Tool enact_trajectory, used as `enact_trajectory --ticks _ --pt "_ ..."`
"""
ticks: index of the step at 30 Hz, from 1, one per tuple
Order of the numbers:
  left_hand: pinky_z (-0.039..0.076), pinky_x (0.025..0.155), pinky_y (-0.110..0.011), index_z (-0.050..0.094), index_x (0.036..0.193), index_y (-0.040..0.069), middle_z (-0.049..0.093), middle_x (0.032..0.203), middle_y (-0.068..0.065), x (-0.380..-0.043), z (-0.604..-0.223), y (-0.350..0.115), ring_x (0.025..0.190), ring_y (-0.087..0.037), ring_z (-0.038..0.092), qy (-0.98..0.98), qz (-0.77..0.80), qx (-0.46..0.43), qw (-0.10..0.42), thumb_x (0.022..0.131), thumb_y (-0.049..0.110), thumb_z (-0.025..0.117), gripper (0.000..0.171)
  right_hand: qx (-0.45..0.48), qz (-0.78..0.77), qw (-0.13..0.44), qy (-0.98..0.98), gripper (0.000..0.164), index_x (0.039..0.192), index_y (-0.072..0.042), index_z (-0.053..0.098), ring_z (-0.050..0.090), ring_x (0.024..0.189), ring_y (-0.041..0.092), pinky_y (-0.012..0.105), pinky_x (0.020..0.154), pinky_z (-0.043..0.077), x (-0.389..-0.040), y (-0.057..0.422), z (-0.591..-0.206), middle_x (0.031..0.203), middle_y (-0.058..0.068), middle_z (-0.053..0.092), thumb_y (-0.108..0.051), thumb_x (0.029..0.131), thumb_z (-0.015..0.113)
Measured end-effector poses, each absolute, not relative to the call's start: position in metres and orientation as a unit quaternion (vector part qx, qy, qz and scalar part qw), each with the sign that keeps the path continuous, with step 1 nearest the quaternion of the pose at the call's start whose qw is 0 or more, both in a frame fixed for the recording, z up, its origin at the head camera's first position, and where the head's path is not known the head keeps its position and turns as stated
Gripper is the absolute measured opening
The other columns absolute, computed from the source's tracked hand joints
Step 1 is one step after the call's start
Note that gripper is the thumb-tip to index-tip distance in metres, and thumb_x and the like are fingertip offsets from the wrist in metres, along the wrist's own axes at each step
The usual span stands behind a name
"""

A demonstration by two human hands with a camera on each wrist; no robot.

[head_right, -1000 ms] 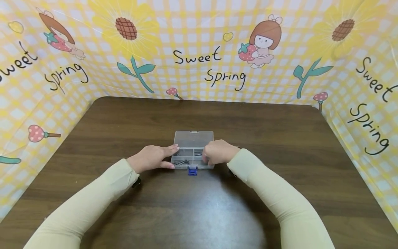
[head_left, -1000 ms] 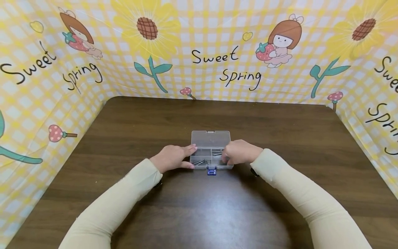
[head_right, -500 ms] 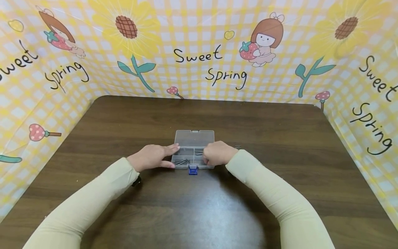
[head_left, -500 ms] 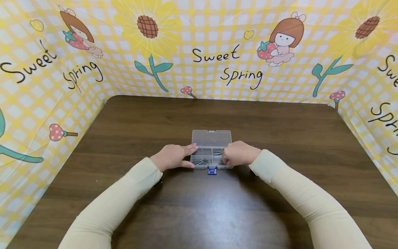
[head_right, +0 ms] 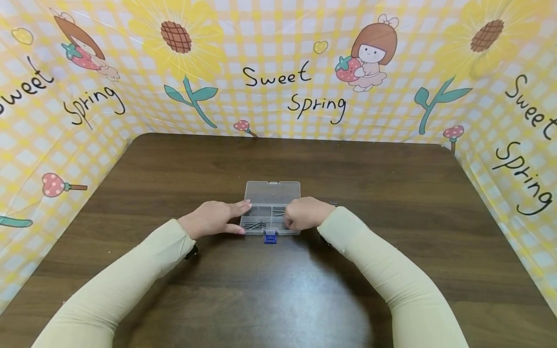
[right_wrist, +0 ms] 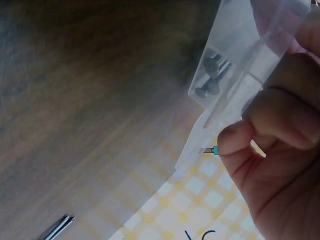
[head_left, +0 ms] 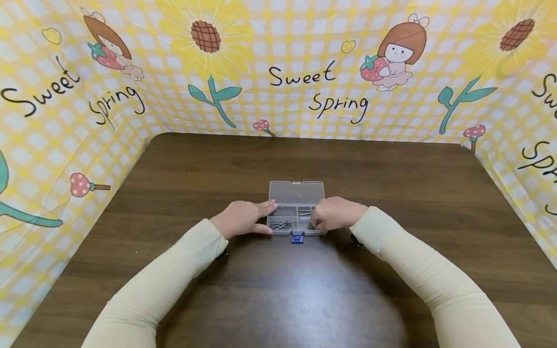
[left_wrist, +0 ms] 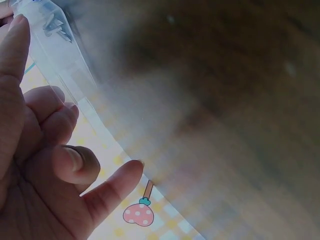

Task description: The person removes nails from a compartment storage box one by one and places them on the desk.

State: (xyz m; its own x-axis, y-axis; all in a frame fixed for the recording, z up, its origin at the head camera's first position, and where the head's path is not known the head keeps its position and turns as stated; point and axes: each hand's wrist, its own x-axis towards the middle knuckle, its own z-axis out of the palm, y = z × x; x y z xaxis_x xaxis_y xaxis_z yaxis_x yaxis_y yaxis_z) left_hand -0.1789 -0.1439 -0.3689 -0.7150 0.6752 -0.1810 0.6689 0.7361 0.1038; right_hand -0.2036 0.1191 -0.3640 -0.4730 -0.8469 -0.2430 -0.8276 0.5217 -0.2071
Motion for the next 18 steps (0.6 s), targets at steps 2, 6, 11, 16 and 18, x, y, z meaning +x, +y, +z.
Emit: enact_trajectory --ticks 2,6,11,16,18 --pt "0.051 0.082 -0.039 0.045 0.144 0.007 0.041 0.148 -0.006 -0.179 -0.369 -0.143 0.119 -0.025 0.056 0.926 0.015 0.363 0.105 0.087 0.048 0.062 0.073 -0.487 -0.045 0.17 0.856 0.021 0.066 -0.014 0.064 0.043 0.059 0.007 0.024 0.057 0.041 -0.204 0.121 -0.363 0.064 -0.011 0.052 0.001 0.08 0.059" --pt "0.05 0.085 -0.04 0.044 0.144 0.007 0.039 0.149 -0.006 -0.179 -0.368 -0.143 0.121 -0.026 0.054 0.926 0.016 0.36 0.113 0.087 0.049 0.062 0.073 -0.48 -0.083 0.193 0.852 0.017 0.074 -0.011 0.069 0.049 0.064 0.006 0.023 0.063 0.044 -0.206 0.125 -0.361 0.072 -0.008 0.06 0.0 0.082 0.059" --pt "0.049 0.086 -0.04 0.043 0.145 0.007 0.038 0.15 -0.006 -0.178 -0.366 -0.143 0.121 -0.026 0.054 0.926 0.013 0.357 0.122 0.087 0.049 0.062 0.074 -0.467 -0.125 0.198 0.853 0.014 0.078 -0.01 0.069 0.049 0.064 0.005 0.023 0.064 0.044 -0.207 0.133 -0.358 0.073 -0.008 0.061 -0.003 0.085 0.059" --pt "0.049 0.086 -0.04 0.043 0.145 0.007 0.038 0.15 -0.007 -0.179 -0.367 -0.143 0.12 -0.027 0.054 0.926 0.014 0.357 0.124 0.087 0.049 0.062 0.074 -0.453 -0.153 0.175 0.861 0.011 0.079 -0.011 0.069 0.045 0.061 0.002 0.023 0.061 0.043 -0.207 0.144 -0.357 0.068 -0.012 0.057 -0.007 0.086 0.062" --pt "0.049 0.087 -0.04 0.043 0.145 0.007 0.038 0.15 -0.007 -0.179 -0.367 -0.143 0.12 -0.027 0.054 0.926 0.016 0.357 0.123 0.087 0.049 0.062 0.074 -0.447 -0.166 0.164 0.863 0.011 0.08 -0.01 0.069 0.044 0.06 0.002 0.023 0.061 0.042 -0.206 0.15 -0.356 0.067 -0.012 0.056 -0.007 0.087 0.062"
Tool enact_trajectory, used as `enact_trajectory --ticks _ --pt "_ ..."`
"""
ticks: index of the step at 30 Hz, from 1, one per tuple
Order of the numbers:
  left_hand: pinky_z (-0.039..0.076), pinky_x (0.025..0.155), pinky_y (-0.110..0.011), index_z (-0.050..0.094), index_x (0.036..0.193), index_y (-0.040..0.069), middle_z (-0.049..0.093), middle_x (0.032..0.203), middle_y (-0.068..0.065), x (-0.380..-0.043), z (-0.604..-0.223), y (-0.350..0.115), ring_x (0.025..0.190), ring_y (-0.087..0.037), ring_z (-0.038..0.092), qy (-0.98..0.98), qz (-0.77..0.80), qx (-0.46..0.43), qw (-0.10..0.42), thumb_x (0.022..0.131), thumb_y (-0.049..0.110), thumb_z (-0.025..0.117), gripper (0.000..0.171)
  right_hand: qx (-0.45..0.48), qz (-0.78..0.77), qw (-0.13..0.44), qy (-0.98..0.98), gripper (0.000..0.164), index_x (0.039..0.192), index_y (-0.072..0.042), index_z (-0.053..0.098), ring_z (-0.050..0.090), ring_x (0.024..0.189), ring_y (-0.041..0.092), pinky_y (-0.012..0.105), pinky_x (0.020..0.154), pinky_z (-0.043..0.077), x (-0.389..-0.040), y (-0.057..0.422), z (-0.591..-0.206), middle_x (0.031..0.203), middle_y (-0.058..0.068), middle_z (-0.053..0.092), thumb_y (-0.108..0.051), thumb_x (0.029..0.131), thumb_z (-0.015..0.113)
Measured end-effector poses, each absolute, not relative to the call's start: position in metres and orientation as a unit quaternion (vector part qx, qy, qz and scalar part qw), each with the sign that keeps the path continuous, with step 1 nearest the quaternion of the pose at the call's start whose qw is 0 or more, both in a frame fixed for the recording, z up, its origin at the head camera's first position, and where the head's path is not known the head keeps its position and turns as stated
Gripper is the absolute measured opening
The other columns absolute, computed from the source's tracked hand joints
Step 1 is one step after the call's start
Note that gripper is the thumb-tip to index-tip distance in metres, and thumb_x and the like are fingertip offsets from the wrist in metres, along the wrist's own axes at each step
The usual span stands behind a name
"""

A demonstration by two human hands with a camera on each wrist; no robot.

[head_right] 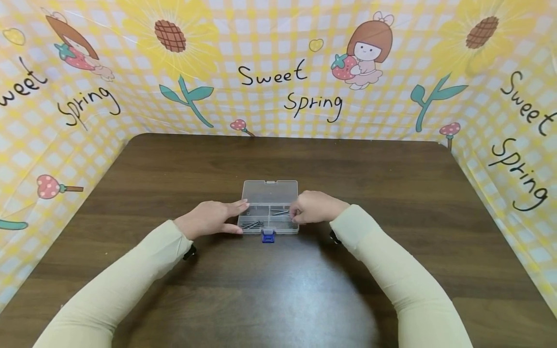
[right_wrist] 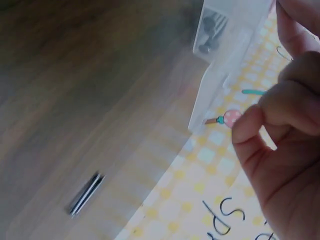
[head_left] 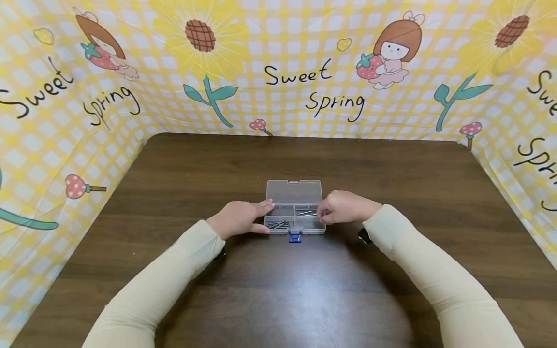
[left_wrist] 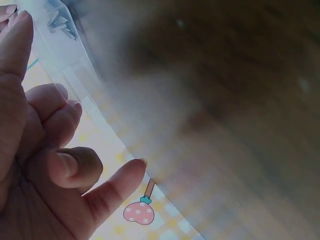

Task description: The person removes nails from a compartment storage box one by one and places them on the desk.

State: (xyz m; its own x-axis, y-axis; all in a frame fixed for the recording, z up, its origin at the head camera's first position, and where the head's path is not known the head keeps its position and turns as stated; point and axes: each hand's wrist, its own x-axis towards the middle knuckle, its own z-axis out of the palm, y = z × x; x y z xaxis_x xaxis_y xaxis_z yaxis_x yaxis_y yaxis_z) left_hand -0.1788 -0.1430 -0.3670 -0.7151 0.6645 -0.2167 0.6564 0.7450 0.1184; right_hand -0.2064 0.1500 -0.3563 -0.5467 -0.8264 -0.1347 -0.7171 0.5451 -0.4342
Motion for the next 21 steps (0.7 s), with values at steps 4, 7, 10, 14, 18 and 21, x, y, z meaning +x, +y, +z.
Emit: enact_trajectory --ticks 4,7,10,14,18,21 --pt "0.049 0.086 -0.041 0.043 0.145 0.007 0.038 0.149 -0.006 -0.179 -0.368 -0.143 0.12 -0.027 0.055 0.927 0.017 0.354 0.122 0.086 0.049 0.062 0.074 -0.439 -0.187 0.133 0.869 0.01 0.08 -0.009 0.069 0.045 0.06 0.002 0.025 0.061 0.043 -0.206 0.163 -0.356 0.068 -0.011 0.057 -0.006 0.087 0.062" --pt "0.049 0.086 -0.041 0.043 0.144 0.008 0.039 0.149 -0.006 -0.18 -0.368 -0.143 0.12 -0.027 0.055 0.928 0.015 0.353 0.122 0.086 0.05 0.063 0.074 -0.429 -0.19 0.112 0.876 0.009 0.08 -0.009 0.069 0.046 0.061 0.003 0.027 0.062 0.045 -0.206 0.175 -0.357 0.071 -0.01 0.06 -0.005 0.086 0.064" --pt "0.048 0.088 -0.041 0.044 0.144 0.008 0.039 0.149 -0.006 -0.18 -0.367 -0.142 0.121 -0.027 0.053 0.928 0.017 0.351 0.125 0.086 0.049 0.063 0.074 -0.415 -0.189 0.104 0.884 0.008 0.081 -0.009 0.069 0.047 0.062 0.003 0.028 0.063 0.046 -0.206 0.187 -0.358 0.072 -0.009 0.062 -0.006 0.086 0.065" --pt "0.048 0.088 -0.041 0.044 0.144 0.007 0.039 0.149 -0.007 -0.179 -0.366 -0.141 0.122 -0.027 0.053 0.927 0.019 0.351 0.129 0.086 0.049 0.063 0.075 -0.394 -0.189 0.105 0.893 0.008 0.082 -0.008 0.069 0.049 0.063 0.004 0.03 0.063 0.046 -0.206 0.201 -0.359 0.073 -0.008 0.063 -0.006 0.088 0.065" --pt "0.048 0.087 -0.04 0.043 0.144 0.007 0.039 0.149 -0.007 -0.179 -0.365 -0.141 0.121 -0.027 0.053 0.927 0.02 0.351 0.129 0.086 0.049 0.063 0.075 -0.377 -0.185 0.1 0.902 0.009 0.08 -0.008 0.069 0.048 0.063 0.004 0.03 0.062 0.046 -0.206 0.212 -0.359 0.073 -0.008 0.062 -0.005 0.087 0.064" --pt "0.048 0.088 -0.041 0.042 0.145 0.008 0.038 0.149 -0.006 -0.179 -0.365 -0.141 0.123 -0.027 0.052 0.929 0.02 0.347 0.13 0.086 0.048 0.063 0.075 -0.368 -0.185 0.101 0.906 0.008 0.082 -0.007 0.069 0.05 0.064 0.005 0.031 0.063 0.047 -0.206 0.219 -0.359 0.074 -0.006 0.064 -0.005 0.088 0.064"
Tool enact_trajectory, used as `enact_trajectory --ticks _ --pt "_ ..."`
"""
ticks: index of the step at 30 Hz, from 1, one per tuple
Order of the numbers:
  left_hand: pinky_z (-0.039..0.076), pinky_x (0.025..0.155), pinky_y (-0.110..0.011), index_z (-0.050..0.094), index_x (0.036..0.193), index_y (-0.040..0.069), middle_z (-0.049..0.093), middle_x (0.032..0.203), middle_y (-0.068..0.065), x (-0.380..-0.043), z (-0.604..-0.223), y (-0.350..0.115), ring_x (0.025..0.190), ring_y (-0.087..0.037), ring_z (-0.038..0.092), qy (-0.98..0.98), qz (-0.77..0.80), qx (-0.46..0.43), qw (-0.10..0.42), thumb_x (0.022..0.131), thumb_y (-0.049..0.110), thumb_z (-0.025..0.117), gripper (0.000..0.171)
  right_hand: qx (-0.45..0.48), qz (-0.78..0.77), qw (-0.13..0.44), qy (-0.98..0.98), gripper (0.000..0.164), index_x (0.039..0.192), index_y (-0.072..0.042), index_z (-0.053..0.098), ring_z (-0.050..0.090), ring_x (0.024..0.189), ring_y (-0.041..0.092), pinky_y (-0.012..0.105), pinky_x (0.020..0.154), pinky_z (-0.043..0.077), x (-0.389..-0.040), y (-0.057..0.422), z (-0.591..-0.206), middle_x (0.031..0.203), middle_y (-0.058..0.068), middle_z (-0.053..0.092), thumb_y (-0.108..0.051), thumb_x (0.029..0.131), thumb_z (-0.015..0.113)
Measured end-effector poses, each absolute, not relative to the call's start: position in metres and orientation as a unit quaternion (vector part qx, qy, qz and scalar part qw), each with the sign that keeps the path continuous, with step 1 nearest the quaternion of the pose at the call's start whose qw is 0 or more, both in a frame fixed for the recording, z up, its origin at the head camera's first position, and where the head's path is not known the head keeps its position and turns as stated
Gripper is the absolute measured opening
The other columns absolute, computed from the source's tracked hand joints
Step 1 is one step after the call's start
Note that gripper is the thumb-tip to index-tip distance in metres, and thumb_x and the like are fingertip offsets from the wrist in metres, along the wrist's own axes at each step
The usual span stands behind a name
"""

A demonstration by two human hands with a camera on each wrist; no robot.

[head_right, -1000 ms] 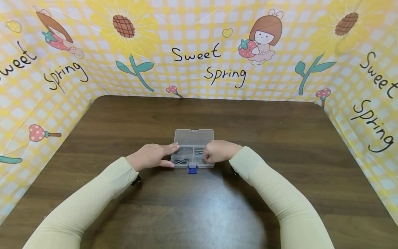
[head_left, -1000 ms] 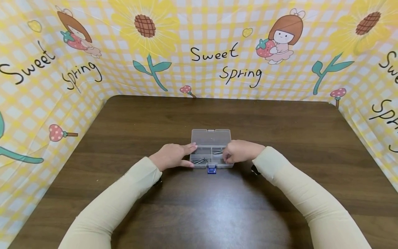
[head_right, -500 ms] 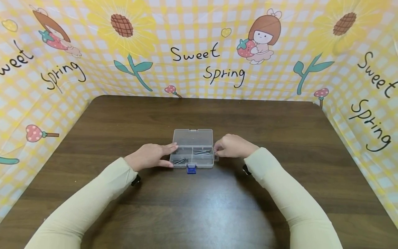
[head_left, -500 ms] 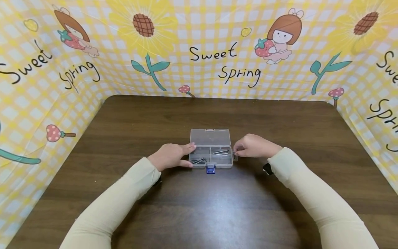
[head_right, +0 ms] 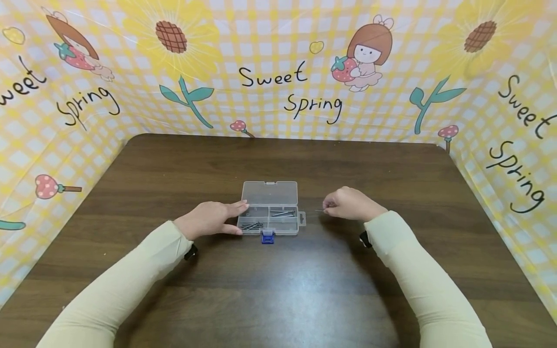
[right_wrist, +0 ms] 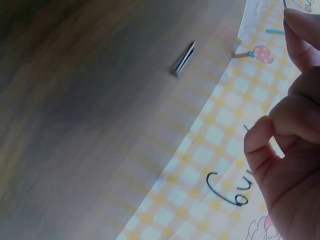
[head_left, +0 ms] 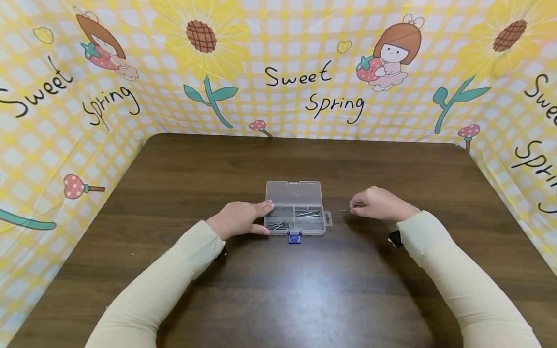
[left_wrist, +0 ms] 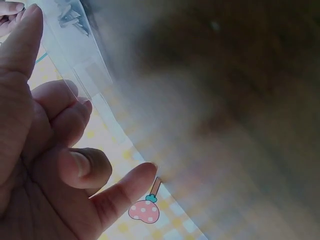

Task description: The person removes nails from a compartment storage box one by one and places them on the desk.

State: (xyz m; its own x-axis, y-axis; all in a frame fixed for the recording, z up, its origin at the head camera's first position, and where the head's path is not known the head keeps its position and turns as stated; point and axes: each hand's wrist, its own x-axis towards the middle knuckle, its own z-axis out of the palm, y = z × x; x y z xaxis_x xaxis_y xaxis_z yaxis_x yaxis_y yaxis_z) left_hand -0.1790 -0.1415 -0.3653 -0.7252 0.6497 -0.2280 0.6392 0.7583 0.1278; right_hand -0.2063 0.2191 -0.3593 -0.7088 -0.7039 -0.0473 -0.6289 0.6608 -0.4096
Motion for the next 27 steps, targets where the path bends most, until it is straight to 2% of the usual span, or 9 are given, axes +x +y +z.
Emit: enact_trajectory --ticks 10,17,21,27 --pt "0.047 0.09 -0.042 0.041 0.146 0.008 0.038 0.15 -0.007 -0.178 -0.367 -0.144 0.124 -0.028 0.051 0.93 0.027 0.341 0.138 0.087 0.049 0.062 0.075 -0.354 -0.168 0.106 0.914 0.008 0.088 -0.002 0.071 0.062 0.074 0.013 0.038 0.069 0.051 -0.209 0.236 -0.363 0.084 0.002 0.07 -0.005 0.089 0.065" --pt "0.046 0.092 -0.043 0.04 0.147 0.009 0.036 0.151 -0.006 -0.179 -0.368 -0.144 0.126 -0.028 0.049 0.929 0.038 0.339 0.144 0.087 0.049 0.062 0.075 -0.348 -0.135 0.113 0.921 0.007 0.088 -0.003 0.072 0.063 0.075 0.015 0.038 0.069 0.051 -0.216 0.239 -0.364 0.084 0.002 0.07 -0.006 0.089 0.065" --pt "0.045 0.093 -0.043 0.039 0.147 0.01 0.035 0.151 -0.005 -0.179 -0.367 -0.144 0.127 -0.027 0.048 0.929 0.042 0.336 0.151 0.087 0.049 0.063 0.075 -0.341 -0.126 0.121 0.924 0.007 0.088 -0.004 0.072 0.065 0.08 0.021 0.041 0.072 0.052 -0.22 0.237 -0.363 0.085 0.003 0.07 -0.007 0.088 0.066" --pt "0.045 0.093 -0.042 0.04 0.147 0.009 0.035 0.151 -0.005 -0.179 -0.368 -0.143 0.126 -0.027 0.05 0.93 0.04 0.333 0.152 0.087 0.048 0.064 0.075 -0.341 -0.113 0.143 0.922 0.007 0.087 -0.005 0.071 0.065 0.08 0.021 0.042 0.073 0.052 -0.226 0.236 -0.366 0.086 0.003 0.069 -0.007 0.088 0.065"
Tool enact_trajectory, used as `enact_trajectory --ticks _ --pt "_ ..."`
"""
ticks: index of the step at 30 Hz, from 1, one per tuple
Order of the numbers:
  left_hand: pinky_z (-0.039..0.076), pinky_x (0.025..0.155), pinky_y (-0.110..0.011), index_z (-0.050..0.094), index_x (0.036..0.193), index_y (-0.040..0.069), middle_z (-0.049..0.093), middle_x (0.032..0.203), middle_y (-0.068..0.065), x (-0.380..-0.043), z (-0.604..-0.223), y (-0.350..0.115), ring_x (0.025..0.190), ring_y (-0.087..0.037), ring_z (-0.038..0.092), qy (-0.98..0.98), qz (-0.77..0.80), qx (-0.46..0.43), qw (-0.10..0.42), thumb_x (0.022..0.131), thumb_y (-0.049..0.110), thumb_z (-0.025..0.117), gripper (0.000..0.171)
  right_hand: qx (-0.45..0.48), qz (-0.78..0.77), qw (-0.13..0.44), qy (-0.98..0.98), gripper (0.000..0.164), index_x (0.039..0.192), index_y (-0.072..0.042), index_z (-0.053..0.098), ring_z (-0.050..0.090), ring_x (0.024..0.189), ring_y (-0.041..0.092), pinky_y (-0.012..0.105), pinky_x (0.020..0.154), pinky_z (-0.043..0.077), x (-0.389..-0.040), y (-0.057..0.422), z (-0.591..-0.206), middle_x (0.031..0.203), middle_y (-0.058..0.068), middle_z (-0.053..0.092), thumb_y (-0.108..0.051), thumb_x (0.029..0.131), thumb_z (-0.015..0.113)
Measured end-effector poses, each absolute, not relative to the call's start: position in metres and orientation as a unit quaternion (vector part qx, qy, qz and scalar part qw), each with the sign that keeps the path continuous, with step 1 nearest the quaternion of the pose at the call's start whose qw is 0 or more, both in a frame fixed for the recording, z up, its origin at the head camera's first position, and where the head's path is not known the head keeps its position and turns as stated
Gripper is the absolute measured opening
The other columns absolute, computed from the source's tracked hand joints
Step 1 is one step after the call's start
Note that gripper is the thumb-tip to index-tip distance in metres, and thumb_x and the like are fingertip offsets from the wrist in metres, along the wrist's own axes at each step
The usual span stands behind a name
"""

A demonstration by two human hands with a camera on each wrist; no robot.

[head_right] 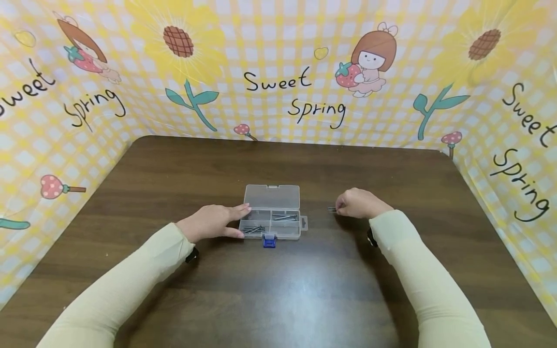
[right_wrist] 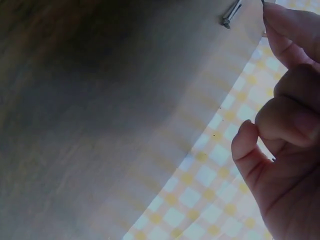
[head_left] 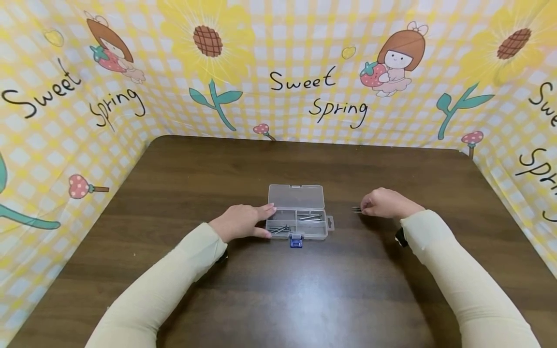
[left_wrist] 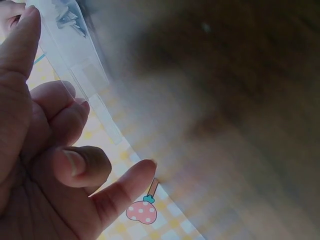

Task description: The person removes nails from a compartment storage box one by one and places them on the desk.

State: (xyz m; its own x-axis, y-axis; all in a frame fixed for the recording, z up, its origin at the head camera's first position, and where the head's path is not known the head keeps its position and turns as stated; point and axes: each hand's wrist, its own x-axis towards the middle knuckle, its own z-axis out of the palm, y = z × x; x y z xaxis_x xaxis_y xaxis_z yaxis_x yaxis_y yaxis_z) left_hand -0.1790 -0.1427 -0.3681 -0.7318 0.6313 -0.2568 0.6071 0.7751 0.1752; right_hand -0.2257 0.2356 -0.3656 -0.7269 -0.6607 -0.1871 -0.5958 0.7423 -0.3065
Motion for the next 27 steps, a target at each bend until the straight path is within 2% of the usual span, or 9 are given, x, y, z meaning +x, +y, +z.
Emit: enact_trajectory --ticks 13,27 --pt "0.045 0.093 -0.042 0.04 0.147 0.01 0.035 0.152 -0.004 -0.1791 -0.3688 -0.1419 0.125 -0.027 0.05 0.93 0.038 0.332 0.151 0.087 0.048 0.063 0.075 -0.332 -0.074 0.163 0.926 0.008 0.082 -0.01 0.07 0.058 0.071 0.013 0.037 0.067 0.049 -0.2289 0.2309 -0.3731 0.081 -0.002 0.067 -0.008 0.088 0.065" --pt "0.048 0.089 -0.041 0.042 0.145 0.008 0.037 0.15 -0.007 -0.1796 -0.3693 -0.1421 0.123 -0.028 0.052 0.928 0.035 0.345 0.138 0.086 0.048 0.063 0.074 -0.327 -0.079 0.152 0.929 0.008 0.081 -0.01 0.07 0.056 0.07 0.011 0.037 0.068 0.049 -0.2298 0.2311 -0.3737 0.079 -0.003 0.065 -0.008 0.087 0.066"
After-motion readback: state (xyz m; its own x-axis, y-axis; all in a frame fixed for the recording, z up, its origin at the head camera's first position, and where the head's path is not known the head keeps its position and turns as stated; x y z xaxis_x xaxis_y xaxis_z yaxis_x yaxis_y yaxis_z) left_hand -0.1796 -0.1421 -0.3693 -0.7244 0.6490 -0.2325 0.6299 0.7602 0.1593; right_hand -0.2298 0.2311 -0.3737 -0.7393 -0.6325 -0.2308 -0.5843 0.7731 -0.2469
